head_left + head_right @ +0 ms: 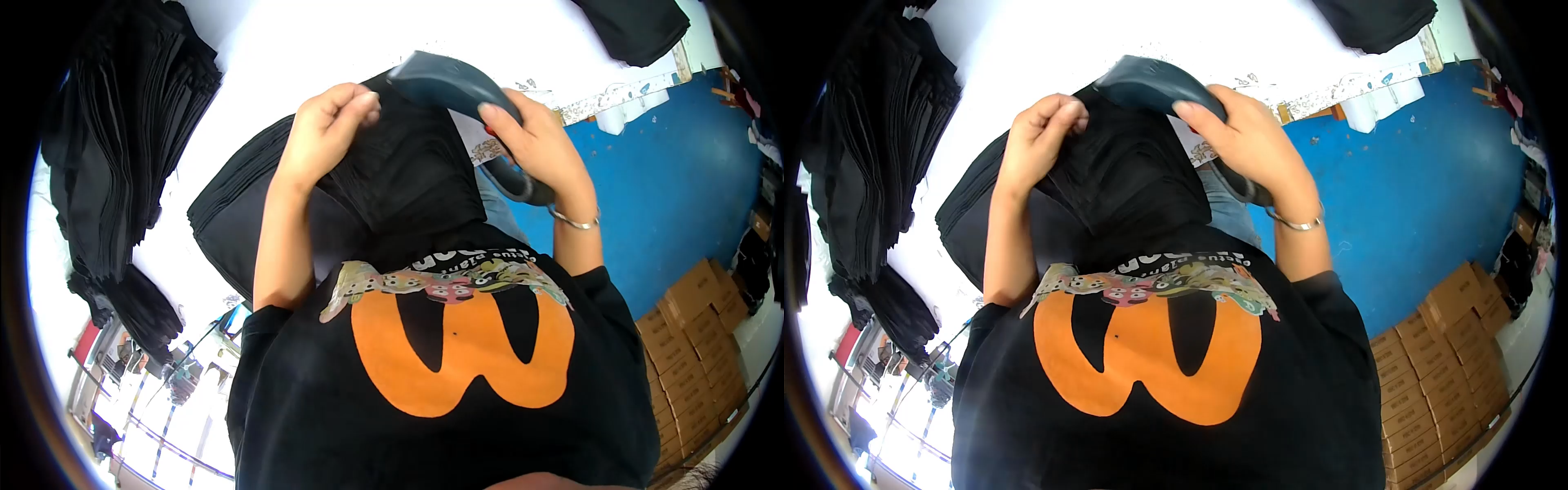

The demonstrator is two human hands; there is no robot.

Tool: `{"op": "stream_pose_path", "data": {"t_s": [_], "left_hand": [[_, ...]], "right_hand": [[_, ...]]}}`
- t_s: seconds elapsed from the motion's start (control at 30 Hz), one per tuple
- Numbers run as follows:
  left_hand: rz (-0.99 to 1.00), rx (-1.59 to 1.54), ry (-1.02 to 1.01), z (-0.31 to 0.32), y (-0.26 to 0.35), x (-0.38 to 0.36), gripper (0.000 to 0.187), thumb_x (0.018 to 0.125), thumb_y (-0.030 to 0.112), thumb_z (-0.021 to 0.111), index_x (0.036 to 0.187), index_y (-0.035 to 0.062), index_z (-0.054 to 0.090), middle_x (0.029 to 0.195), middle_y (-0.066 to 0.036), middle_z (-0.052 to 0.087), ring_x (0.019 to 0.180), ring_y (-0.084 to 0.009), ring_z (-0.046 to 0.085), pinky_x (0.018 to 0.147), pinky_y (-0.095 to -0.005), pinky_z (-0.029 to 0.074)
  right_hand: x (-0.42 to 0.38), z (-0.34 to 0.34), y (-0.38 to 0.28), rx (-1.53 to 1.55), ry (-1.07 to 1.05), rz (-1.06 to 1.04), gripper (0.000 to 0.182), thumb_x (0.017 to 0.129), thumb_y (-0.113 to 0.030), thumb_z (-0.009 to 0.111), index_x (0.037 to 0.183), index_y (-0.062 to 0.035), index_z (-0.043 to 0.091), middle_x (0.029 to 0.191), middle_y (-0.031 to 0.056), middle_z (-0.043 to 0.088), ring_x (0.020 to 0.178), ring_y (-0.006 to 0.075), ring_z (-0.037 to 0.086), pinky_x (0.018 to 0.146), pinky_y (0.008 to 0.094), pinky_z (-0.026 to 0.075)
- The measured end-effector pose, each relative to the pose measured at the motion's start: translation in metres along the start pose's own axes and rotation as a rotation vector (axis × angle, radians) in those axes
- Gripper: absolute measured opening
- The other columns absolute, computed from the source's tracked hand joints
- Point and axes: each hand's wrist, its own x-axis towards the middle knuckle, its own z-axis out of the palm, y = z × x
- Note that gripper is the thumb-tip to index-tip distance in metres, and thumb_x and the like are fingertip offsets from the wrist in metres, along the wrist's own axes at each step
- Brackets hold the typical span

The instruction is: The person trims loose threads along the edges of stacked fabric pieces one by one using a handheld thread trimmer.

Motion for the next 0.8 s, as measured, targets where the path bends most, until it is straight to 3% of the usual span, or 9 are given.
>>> {"op": "stream_pose_path", "data": {"t_s": [0.1, 0.17, 0.23, 0.27, 0.4, 0.5, 0.57, 0.63, 0.8], "left_hand": [[-0.207, 0.264, 0.173, 0.007, 0.021, -0.003, 0.019, 0.099, 0.012, 0.066, 0.114, 0.0007, 0.069, 0.095, -0.006, 0.069, 0.077, -0.0128, 0.067, 0.072, -0.0274, 0.054], [-0.167, 0.347, 0.207, 0.018, 0.006, 0.011, 0.027, 0.096, 0.015, 0.069, 0.119, 0.0009, 0.067, 0.104, -0.008, 0.069, 0.086, -0.0158, 0.069, 0.078, -0.0296, 0.055], [0.139, 0.864, 0.191, 0.028, 0.001, 0.024, 0.031, 0.091, 0.018, 0.074, 0.118, 0.0033, 0.068, 0.108, -0.009, 0.068, 0.092, -0.0195, 0.069, 0.082, -0.0334, 0.054], [0.072, 0.890, 0.184, 0.034, 0.004, 0.030, 0.031, 0.087, 0.019, 0.077, 0.115, 0.0071, 0.070, 0.108, -0.009, 0.068, 0.094, -0.0223, 0.068, 0.083, -0.0356, 0.054], [-0.081, 0.674, 0.230, 0.034, 0.009, 0.031, 0.025, 0.088, 0.019, 0.077, 0.110, 0.0086, 0.073, 0.103, -0.009, 0.069, 0.091, -0.0219, 0.068, 0.082, -0.0333, 0.054], [-0.047, 0.580, 0.260, 0.041, 0.004, 0.030, 0.020, 0.089, 0.015, 0.075, 0.107, 0.0068, 0.075, 0.099, -0.008, 0.071, 0.089, -0.0215, 0.069, 0.083, -0.0305, 0.053], [0.025, 0.461, 0.241, 0.036, -0.014, 0.041, 0.018, 0.091, 0.010, 0.073, 0.108, 0.0049, 0.075, 0.096, -0.007, 0.072, 0.086, -0.0186, 0.068, 0.084, -0.0286, 0.053], [-0.021, 0.400, 0.210, 0.031, -0.025, 0.042, 0.016, 0.095, 0.017, 0.067, 0.108, 0.0143, 0.077, 0.102, -0.006, 0.072, 0.094, -0.0241, 0.070, 0.085, -0.0337, 0.054], [0.051, 0.315, 0.169, 0.029, -0.018, 0.041, 0.018, 0.097, 0.014, 0.063, 0.108, 0.0086, 0.077, 0.099, -0.007, 0.072, 0.095, -0.0240, 0.069, 0.088, -0.0326, 0.052]], "right_hand": [[-0.012, -0.007, 0.006, -0.038, 0.008, -0.053, 0.061, 0.096, -0.055, 0.061, 0.093, 0.0048, 0.067, 0.070, 0.0148, 0.063, 0.067, 0.0260, 0.063, 0.066, 0.0375, 0.050], [-0.009, -0.006, -0.004, -0.151, 0.001, 0.001, 0.061, 0.096, -0.055, 0.061, 0.093, 0.0048, 0.068, 0.072, 0.0182, 0.065, 0.068, 0.0306, 0.064, 0.067, 0.0389, 0.051], [0.008, 0.004, -0.005, -0.244, 0.070, -0.055, 0.062, 0.095, -0.057, 0.062, 0.094, 0.0046, 0.068, 0.074, 0.0219, 0.066, 0.070, 0.0366, 0.064, 0.068, 0.0407, 0.051], [0.016, 0.007, -0.003, -0.248, 0.072, -0.093, 0.062, 0.095, -0.057, 0.062, 0.094, 0.0045, 0.068, 0.074, 0.0228, 0.066, 0.070, 0.0383, 0.064, 0.068, 0.0415, 0.051], [-0.005, -0.005, 0.002, -0.185, 0.055, -0.088, 0.062, 0.095, -0.057, 0.063, 0.096, 0.0043, 0.069, 0.074, 0.0226, 0.066, 0.070, 0.0384, 0.065, 0.068, 0.0414, 0.052], [-0.006, -0.006, 0.009, -0.166, 0.006, 0.004, 0.059, 0.095, -0.055, 0.065, 0.096, 0.0036, 0.070, 0.072, 0.0199, 0.066, 0.068, 0.0331, 0.066, 0.067, 0.0395, 0.051], [0.011, -0.002, -0.002, -0.179, 0.032, -0.125, 0.057, 0.095, -0.055, 0.065, 0.096, 0.0023, 0.070, 0.071, 0.0178, 0.066, 0.066, 0.0291, 0.066, 0.064, 0.0380, 0.051], [0.019, -0.001, 0.001, -0.062, 0.008, -0.168, 0.056, 0.095, -0.054, 0.064, 0.096, 0.0011, 0.070, 0.072, 0.0174, 0.066, 0.065, 0.0271, 0.065, 0.063, 0.0367, 0.050], [0.006, -0.007, 0.004, -0.090, -0.032, -0.077, 0.056, 0.097, -0.055, 0.063, 0.096, 0.0010, 0.069, 0.071, 0.0141, 0.064, 0.064, 0.0243, 0.061, 0.063, 0.0349, 0.048]]}}
